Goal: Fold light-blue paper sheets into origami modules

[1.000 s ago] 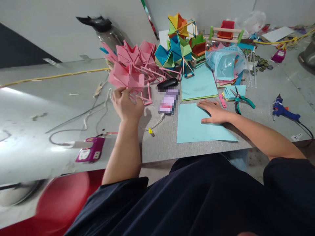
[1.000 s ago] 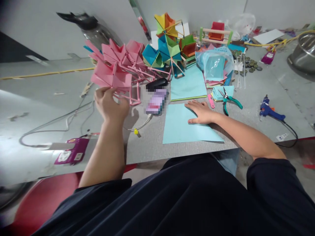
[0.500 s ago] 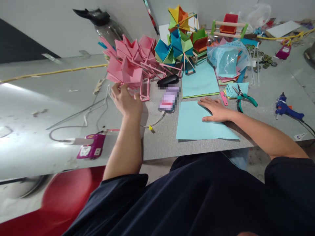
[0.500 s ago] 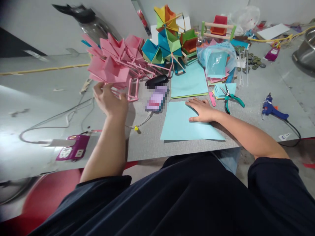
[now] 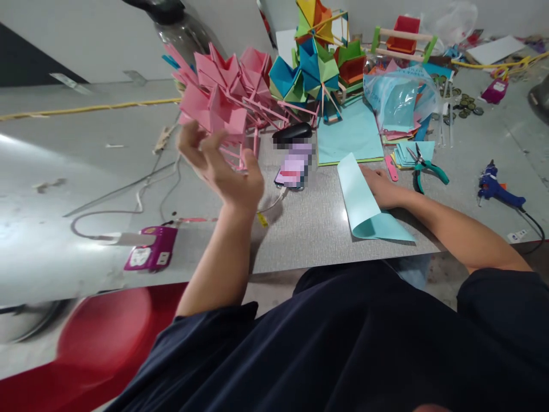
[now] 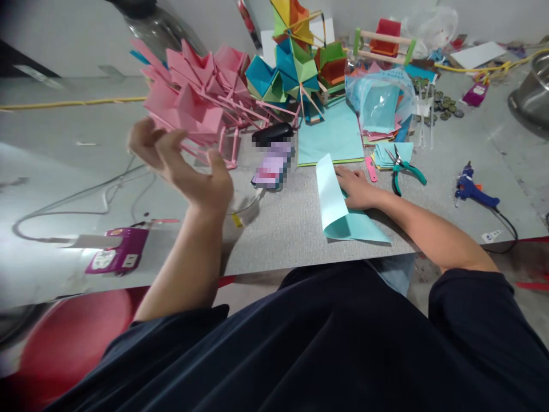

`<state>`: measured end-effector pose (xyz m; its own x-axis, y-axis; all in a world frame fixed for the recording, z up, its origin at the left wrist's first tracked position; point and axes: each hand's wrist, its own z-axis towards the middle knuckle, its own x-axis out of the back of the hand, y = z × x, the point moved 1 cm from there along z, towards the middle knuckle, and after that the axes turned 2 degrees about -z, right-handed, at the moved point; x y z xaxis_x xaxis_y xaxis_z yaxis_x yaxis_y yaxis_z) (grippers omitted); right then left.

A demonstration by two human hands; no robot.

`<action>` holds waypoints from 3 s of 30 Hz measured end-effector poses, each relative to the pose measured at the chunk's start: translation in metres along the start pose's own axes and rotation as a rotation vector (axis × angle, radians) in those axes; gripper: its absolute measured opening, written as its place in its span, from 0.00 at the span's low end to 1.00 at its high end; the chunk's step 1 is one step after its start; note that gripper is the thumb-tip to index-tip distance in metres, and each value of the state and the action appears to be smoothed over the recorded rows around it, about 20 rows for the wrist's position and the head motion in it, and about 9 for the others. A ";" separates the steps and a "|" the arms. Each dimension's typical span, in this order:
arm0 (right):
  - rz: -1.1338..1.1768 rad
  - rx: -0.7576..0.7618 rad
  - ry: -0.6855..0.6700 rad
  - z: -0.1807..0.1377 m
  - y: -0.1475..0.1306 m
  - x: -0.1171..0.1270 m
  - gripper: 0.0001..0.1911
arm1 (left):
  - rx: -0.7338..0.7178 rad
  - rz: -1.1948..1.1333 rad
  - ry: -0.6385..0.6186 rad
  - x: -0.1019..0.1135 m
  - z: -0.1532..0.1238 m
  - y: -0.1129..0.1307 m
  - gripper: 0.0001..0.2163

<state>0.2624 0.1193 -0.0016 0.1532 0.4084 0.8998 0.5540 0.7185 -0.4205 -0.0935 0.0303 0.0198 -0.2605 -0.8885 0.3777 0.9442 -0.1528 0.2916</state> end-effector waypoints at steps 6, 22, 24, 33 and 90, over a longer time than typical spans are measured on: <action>-0.029 -0.011 -0.058 -0.003 -0.015 -0.007 0.43 | -0.813 -0.689 -0.449 0.042 -0.016 0.124 0.11; 0.033 0.005 -0.067 -0.004 -0.028 -0.007 0.47 | -0.423 -0.236 -1.455 0.002 -0.026 0.139 0.15; 0.052 0.032 -0.034 -0.005 -0.023 -0.010 0.45 | -0.386 -0.317 -1.466 -0.007 -0.028 0.131 0.15; 0.220 0.133 -0.011 -0.006 -0.007 -0.002 0.52 | -0.443 -0.382 -1.265 -0.037 -0.037 0.103 0.25; -0.159 0.114 -0.030 0.001 -0.001 0.006 0.53 | -0.332 -0.425 -1.223 -0.058 -0.063 0.100 0.38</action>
<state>0.2622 0.1213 0.0046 0.0460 0.3002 0.9528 0.4728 0.8337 -0.2855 0.0284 0.0390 -0.0281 -0.3916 0.1834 0.9017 0.7038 -0.5716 0.4219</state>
